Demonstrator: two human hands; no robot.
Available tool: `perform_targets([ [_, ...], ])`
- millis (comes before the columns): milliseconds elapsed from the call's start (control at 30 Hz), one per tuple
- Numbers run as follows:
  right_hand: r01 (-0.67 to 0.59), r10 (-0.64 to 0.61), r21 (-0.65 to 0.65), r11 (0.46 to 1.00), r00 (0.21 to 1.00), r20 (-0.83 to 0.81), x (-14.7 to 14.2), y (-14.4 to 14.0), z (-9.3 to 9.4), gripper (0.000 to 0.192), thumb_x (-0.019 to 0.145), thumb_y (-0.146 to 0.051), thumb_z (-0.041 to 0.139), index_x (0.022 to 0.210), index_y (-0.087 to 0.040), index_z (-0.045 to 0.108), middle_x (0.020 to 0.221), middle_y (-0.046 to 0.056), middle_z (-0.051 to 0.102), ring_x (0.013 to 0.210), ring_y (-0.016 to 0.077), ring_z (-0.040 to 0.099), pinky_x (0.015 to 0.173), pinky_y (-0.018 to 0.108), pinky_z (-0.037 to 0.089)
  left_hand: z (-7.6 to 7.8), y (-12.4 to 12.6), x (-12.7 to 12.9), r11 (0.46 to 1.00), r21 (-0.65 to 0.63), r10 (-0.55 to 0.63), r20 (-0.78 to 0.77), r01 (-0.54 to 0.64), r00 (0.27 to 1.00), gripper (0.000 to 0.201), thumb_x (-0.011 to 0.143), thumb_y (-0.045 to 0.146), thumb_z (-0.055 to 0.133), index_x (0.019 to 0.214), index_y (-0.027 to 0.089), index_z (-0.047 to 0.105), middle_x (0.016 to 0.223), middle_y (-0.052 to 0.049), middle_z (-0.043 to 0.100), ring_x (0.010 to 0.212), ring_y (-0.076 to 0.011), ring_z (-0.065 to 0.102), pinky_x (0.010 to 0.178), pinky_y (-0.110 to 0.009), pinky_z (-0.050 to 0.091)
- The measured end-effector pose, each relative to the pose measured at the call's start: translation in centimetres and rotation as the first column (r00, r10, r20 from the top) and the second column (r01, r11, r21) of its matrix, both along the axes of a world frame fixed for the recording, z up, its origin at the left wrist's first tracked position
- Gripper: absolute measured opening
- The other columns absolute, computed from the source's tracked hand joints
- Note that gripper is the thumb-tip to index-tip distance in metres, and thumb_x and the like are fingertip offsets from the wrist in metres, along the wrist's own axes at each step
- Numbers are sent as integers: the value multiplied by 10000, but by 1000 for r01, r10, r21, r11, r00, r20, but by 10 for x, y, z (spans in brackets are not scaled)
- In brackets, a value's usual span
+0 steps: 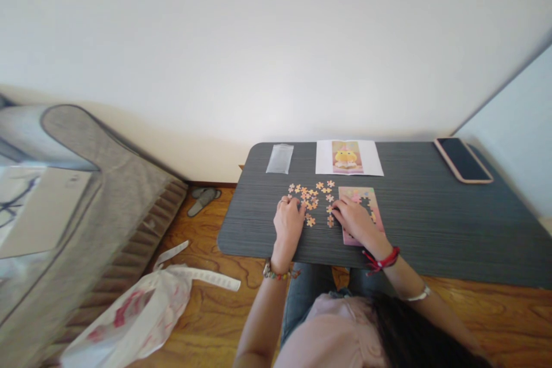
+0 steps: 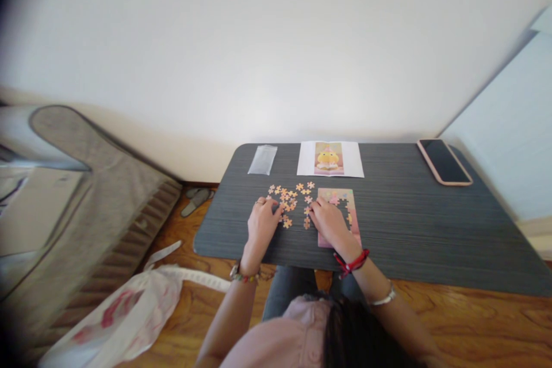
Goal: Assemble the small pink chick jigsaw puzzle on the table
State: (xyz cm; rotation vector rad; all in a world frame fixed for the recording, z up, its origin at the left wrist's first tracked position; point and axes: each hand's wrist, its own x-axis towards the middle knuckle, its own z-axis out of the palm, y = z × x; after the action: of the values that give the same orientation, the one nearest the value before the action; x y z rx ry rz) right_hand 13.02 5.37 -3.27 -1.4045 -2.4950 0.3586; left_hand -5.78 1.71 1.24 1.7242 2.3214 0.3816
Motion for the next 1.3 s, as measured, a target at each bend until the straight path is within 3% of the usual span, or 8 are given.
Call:
perform_targets([
  [200, -16, 17, 15, 1000, 998, -60, -1, -2, 11, 199, 886, -284, 426, 927, -226, 611, 935, 61, 602, 842, 186, 571, 776, 315, 439, 3, -4, -1, 999, -37, 28, 21, -27, 999, 160, 833, 314, 529, 901, 204, 623, 939, -57, 545, 954, -183, 523, 762, -260, 423],
  [567, -85, 84, -3, 996, 992, -89, -14, -11, 30, 137, 856, -197, 485, 856, -179, 621, 922, 71, 598, 815, 174, 589, 741, 278, 448, -3, -39, -34, 994, -16, 106, 37, -105, 994, 145, 814, 247, 535, 909, 195, 632, 942, -55, 555, 890, -181, 553, 768, -281, 455],
  [700, -99, 98, -6, 995, 990, -97, -20, -12, 31, 114, 842, -201, 511, 853, -187, 624, 951, 74, 594, 812, 173, 592, 738, 282, 454, -5, -24, -35, 994, 13, 107, 8, -107, 994, 163, 827, 261, 515, 927, 200, 628, 956, -58, 560, 872, -177, 561, 743, -275, 462],
  [867, -86, 86, 7, 996, 990, -111, -17, -13, 31, 121, 843, -203, 508, 850, -196, 629, 944, 66, 597, 790, 166, 595, 728, 281, 459, 4, 17, -31, 996, 47, 74, -81, -71, 994, 200, 841, 282, 496, 978, 201, 617, 1001, -78, 563, 939, -201, 552, 740, -281, 464],
  [1000, -57, 58, 6, 998, 993, -104, -8, -13, 29, 130, 840, -202, 512, 868, -191, 638, 923, 68, 606, 799, 174, 598, 732, 286, 461, 9, 42, -27, 998, -21, 53, -136, -57, 989, 203, 841, 281, 492, 943, 169, 626, 1012, -106, 567, 976, -209, 546, 780, -282, 460],
  [1300, -18, 14, -34, 999, 993, -120, 3, -14, 33, 149, 854, -226, 495, 902, -194, 633, 930, 69, 613, 801, 179, 597, 712, 289, 455, 11, 49, -23, 993, -85, 66, -151, -79, 986, 204, 821, 207, 450, 876, 147, 637, 950, -119, 591, 937, -221, 576, 745, -285, 466],
])
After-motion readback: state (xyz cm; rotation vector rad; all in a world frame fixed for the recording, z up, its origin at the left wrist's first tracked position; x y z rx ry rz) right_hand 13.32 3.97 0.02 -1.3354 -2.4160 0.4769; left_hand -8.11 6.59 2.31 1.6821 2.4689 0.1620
